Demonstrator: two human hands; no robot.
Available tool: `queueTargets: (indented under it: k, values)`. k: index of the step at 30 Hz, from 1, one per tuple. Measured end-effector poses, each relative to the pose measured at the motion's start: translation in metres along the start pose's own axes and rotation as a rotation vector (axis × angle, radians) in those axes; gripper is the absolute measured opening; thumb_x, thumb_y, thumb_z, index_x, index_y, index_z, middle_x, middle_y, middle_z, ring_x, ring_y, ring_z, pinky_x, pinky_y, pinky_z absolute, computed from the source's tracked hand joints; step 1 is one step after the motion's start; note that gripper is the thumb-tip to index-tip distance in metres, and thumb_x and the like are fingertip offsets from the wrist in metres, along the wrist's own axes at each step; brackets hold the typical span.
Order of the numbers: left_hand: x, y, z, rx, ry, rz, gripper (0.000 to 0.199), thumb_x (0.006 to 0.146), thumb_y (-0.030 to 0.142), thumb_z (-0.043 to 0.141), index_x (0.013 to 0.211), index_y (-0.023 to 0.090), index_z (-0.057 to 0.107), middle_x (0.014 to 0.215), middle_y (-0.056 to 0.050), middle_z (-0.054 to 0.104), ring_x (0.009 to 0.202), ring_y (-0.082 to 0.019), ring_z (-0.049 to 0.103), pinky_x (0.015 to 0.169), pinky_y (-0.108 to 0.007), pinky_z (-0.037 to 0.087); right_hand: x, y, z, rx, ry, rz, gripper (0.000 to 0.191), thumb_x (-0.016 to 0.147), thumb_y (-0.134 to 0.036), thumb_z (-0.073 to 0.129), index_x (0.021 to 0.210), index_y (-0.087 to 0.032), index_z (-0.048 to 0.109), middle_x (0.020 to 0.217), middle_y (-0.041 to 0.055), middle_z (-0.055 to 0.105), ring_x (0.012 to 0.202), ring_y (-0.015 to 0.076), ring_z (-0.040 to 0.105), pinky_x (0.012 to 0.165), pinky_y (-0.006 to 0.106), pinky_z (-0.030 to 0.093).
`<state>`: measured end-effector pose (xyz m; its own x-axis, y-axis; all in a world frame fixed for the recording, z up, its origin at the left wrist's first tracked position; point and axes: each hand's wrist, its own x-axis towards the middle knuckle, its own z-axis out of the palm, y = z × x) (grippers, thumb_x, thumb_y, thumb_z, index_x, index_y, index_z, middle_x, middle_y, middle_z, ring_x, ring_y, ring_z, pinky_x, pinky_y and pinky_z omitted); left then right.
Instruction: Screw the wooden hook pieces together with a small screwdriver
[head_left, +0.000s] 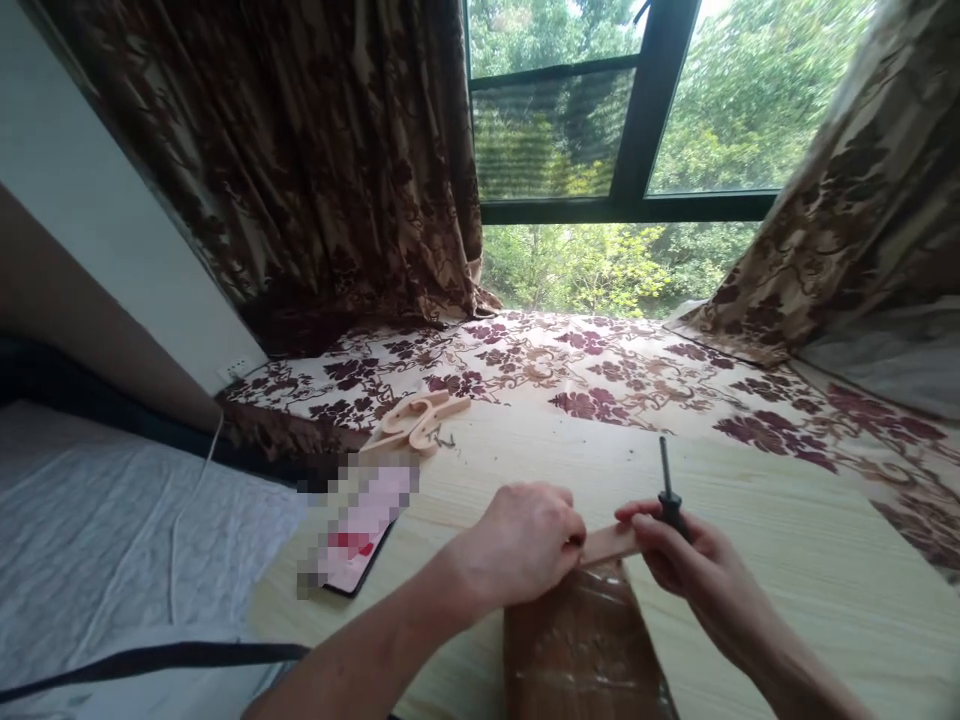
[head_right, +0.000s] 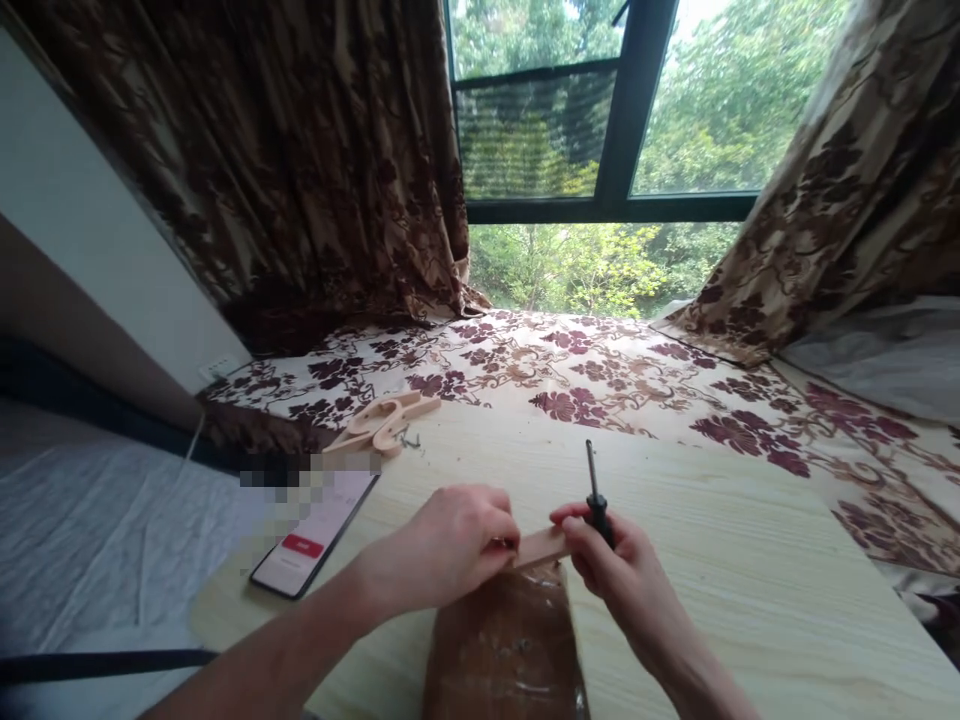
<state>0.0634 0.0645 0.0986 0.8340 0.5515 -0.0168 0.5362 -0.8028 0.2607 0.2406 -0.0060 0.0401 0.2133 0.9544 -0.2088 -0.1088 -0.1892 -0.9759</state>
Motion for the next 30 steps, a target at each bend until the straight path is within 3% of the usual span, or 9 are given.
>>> queueTargets:
  k: [8,12,20,30]
  values:
    - [0.003,-0.009,-0.03,0.104,0.041,-0.013,0.022,0.088,0.021,0.051,0.08,0.02,0.071,0.08,-0.003,0.065,0.076,-0.018,0.057,0.077,-0.033,0.038,0.02,-0.032,0.023,0.107,0.044,-0.126,0.03,0.069,-0.039,0.068,0.08,-0.012,0.063,0.049,-0.0071,0.035,0.045,0.0071,0.03,0.042,0.022,0.018]
    - [-0.001,-0.012,-0.027,0.123,0.023,-0.029,0.025,0.09,0.023,0.047,0.081,0.02,0.07,0.081,-0.003,0.064,0.078,-0.018,0.057,0.076,-0.033,0.037,0.024,-0.03,0.028,0.115,0.047,-0.119,0.028,0.067,-0.037,0.068,0.079,-0.012,0.064,0.051,-0.0053,0.041,0.046,0.007,0.033,0.041,0.021,0.019]
    - [0.001,-0.015,-0.017,0.113,-0.018,-0.011,0.027,0.09,0.025,0.046,0.079,0.022,0.071,0.078,-0.001,0.064,0.076,-0.017,0.058,0.071,-0.031,0.037,0.027,-0.027,0.024,0.106,0.039,-0.089,0.026,0.064,-0.032,0.067,0.076,-0.009,0.064,0.044,-0.0081,0.035,0.042,0.0052,0.025,0.04,0.022,0.013]
    - [0.009,-0.012,-0.019,0.125,-0.036,0.014,0.027,0.088,0.022,0.047,0.077,0.023,0.072,0.081,-0.002,0.065,0.074,-0.017,0.059,0.068,-0.029,0.037,0.027,-0.028,0.018,0.115,0.031,-0.076,0.022,0.062,-0.029,0.065,0.072,-0.009,0.065,0.042,-0.0088,0.032,0.04,0.0042,0.023,0.04,0.023,0.011]
